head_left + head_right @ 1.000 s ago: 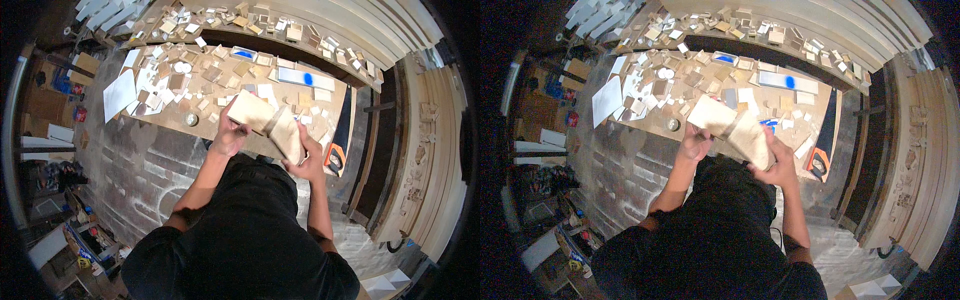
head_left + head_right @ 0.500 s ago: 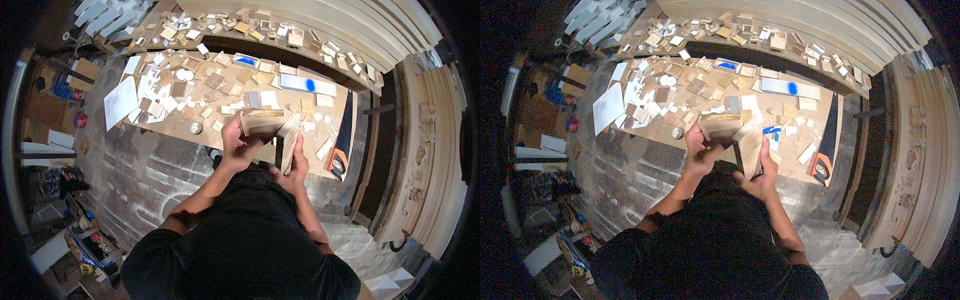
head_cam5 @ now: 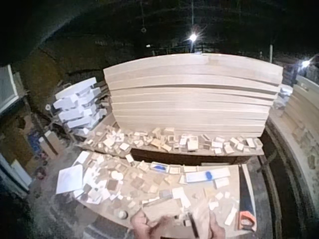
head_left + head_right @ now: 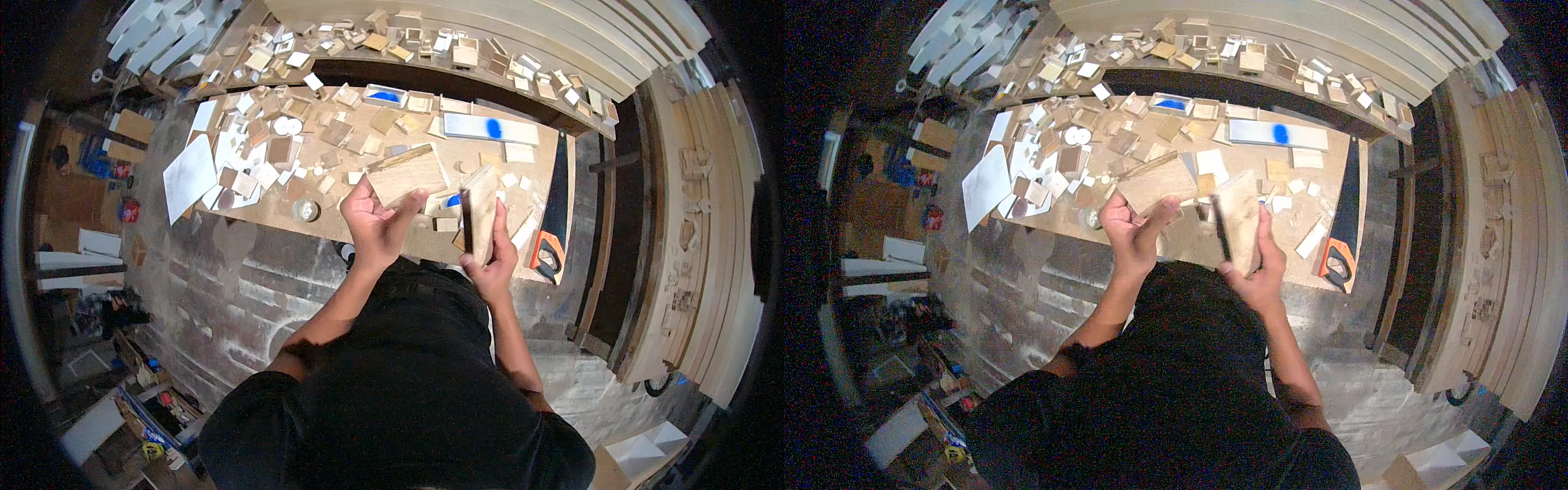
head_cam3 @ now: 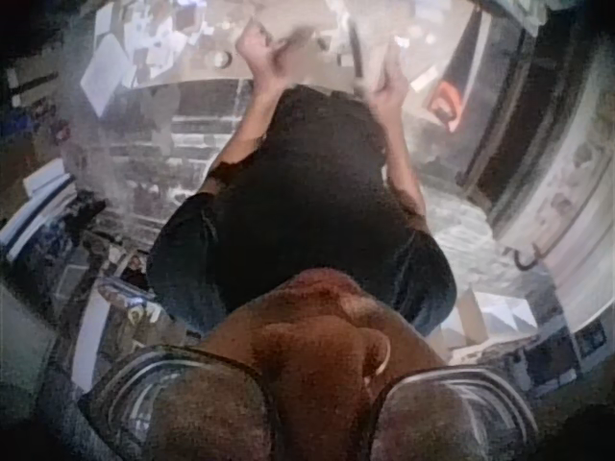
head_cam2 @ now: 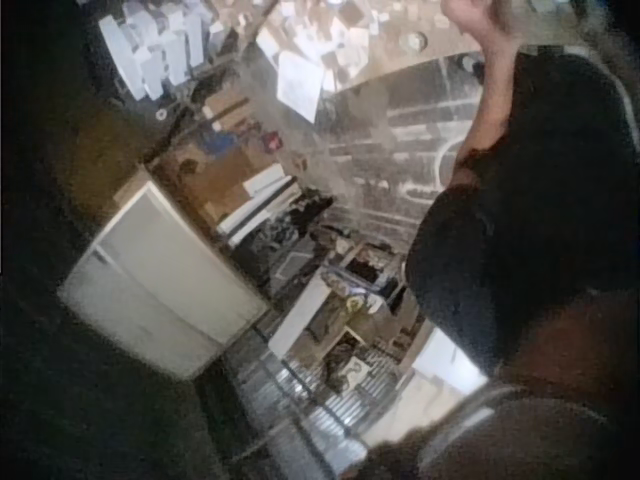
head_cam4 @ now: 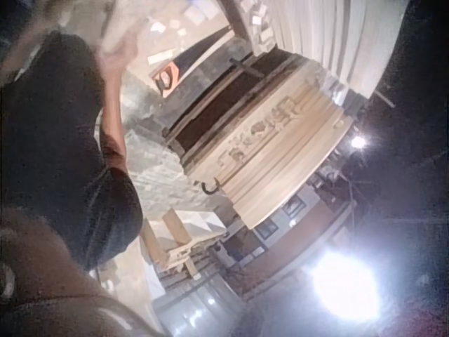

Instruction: The person assembles a small wooden box by hand, applying glue to the edges of wooden pieces and joining them together.

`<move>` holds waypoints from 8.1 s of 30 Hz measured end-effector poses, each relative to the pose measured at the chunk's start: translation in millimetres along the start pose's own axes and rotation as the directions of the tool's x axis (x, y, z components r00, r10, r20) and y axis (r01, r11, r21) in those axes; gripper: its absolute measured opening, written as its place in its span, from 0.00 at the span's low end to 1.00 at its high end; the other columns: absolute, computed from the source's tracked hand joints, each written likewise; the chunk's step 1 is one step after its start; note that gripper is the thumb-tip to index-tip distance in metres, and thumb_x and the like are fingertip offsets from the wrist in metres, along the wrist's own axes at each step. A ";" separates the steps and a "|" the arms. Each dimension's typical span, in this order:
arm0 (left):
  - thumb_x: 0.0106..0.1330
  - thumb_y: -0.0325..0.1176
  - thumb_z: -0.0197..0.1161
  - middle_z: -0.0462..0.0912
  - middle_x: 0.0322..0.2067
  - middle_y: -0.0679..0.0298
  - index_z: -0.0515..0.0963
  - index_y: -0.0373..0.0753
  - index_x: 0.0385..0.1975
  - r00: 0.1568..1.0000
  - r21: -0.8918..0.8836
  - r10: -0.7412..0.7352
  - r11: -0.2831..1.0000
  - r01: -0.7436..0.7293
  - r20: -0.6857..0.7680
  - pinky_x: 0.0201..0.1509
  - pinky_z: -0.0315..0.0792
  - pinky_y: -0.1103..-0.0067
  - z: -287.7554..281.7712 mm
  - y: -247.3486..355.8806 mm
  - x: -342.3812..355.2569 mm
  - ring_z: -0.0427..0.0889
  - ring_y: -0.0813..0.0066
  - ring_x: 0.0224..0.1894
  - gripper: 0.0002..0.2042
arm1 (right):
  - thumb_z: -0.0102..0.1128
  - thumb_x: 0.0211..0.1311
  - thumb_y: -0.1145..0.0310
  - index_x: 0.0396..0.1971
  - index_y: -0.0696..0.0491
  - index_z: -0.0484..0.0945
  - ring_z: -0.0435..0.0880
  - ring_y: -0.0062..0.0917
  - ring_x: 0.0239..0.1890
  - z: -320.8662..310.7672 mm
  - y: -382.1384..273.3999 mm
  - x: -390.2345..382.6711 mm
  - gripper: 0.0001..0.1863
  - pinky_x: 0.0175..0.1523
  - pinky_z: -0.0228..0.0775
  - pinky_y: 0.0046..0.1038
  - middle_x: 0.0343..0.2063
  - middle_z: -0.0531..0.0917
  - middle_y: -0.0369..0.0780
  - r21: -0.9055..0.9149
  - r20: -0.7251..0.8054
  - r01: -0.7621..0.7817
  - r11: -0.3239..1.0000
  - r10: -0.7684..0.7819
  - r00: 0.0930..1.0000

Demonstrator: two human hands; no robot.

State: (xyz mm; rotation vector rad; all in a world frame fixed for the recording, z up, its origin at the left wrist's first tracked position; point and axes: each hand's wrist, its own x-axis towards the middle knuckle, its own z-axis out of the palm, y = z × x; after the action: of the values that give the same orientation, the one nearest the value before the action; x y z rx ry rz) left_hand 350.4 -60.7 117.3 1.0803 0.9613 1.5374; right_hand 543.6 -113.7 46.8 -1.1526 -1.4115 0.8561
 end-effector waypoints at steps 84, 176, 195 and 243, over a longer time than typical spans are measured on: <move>0.65 0.25 0.65 0.84 0.39 0.60 0.78 0.25 0.45 0.984 0.181 0.165 0.968 -0.175 0.067 0.43 0.75 0.84 -18.6 58.8 12.4 0.80 0.82 0.39 0.12 | 0.70 0.56 0.61 0.68 0.64 0.60 0.78 0.43 0.59 24.8 28.8 17.3 0.44 0.61 0.70 0.33 0.59 0.74 0.58 -0.231 -0.111 -0.171 0.958 0.149 0.983; 0.63 0.27 0.69 0.82 0.41 0.51 0.60 0.36 0.44 0.977 -0.094 -0.100 0.988 0.119 0.189 0.40 0.77 0.82 3.2 -21.5 -6.3 0.83 0.77 0.40 0.21 | 0.58 0.69 0.55 0.57 0.60 0.73 0.81 0.21 0.45 9.3 4.2 10.2 0.26 0.51 0.72 0.25 0.44 0.83 0.39 0.441 0.035 -0.331 0.834 0.353 0.935; 0.56 0.32 0.77 0.84 0.44 0.54 0.63 0.30 0.65 0.925 0.118 -0.166 0.984 0.133 0.341 0.45 0.77 0.82 3.3 17.5 10.5 0.82 0.78 0.43 0.39 | 0.49 0.72 0.57 0.53 0.61 0.71 0.79 0.25 0.24 -3.3 -31.9 50.9 0.22 0.33 0.70 0.29 0.23 0.81 0.45 -0.053 0.010 -0.169 0.984 0.169 0.986; 0.34 0.54 0.86 0.80 0.43 0.56 0.73 0.19 0.55 0.839 -0.152 0.168 0.983 -0.103 0.517 0.49 0.74 0.81 -161.9 57.2 115.1 0.79 0.75 0.44 0.52 | 0.70 0.53 0.61 0.70 0.60 0.57 0.81 0.36 0.56 178.7 -129.4 70.1 0.47 0.60 0.72 0.31 0.57 0.78 0.55 -0.532 -0.131 -0.211 0.820 0.166 0.977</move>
State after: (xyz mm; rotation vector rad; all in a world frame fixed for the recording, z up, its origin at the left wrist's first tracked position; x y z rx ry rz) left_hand 166.8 30.2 144.4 1.4105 0.4123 1.2782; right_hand 346.6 -65.6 158.5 -1.7661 -1.5399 0.5377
